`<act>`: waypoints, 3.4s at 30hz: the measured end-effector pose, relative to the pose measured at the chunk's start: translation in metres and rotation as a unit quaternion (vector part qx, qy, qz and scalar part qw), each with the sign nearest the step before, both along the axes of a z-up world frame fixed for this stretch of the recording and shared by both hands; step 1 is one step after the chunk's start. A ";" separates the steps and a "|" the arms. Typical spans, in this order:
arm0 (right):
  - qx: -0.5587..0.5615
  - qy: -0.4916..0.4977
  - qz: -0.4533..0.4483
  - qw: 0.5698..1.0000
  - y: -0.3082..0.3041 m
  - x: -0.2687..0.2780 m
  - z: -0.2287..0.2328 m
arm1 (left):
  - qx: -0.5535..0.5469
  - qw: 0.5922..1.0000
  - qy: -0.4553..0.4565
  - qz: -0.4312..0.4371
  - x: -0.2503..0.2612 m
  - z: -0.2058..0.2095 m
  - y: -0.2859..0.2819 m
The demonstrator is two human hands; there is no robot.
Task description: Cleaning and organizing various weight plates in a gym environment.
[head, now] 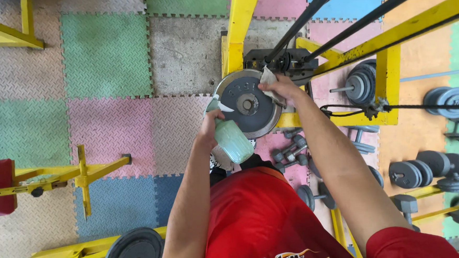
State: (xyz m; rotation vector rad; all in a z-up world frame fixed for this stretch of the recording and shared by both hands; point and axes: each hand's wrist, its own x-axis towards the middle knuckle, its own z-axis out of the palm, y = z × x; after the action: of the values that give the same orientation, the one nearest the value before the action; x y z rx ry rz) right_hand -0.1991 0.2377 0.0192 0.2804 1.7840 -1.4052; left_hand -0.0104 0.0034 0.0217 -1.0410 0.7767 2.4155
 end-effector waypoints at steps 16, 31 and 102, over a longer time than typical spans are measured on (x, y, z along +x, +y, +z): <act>-0.050 0.237 -0.055 0.969 -0.029 -0.009 0.027 | -0.072 0.997 0.012 -0.036 -0.056 -0.019 -0.039; -0.077 0.474 0.024 0.877 -0.040 -0.009 0.095 | -0.268 0.927 0.243 -0.097 -0.089 0.035 -0.081; 0.256 0.616 0.286 0.688 -0.008 0.225 -0.013 | -0.315 0.886 0.268 -0.212 0.049 -0.047 -0.083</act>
State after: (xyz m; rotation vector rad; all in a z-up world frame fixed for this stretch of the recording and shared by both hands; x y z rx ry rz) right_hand 0.0264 0.2298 0.0061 -1.1613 2.9234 -0.4890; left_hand 0.0385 -0.0792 -0.0254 -0.2904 1.8493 2.0911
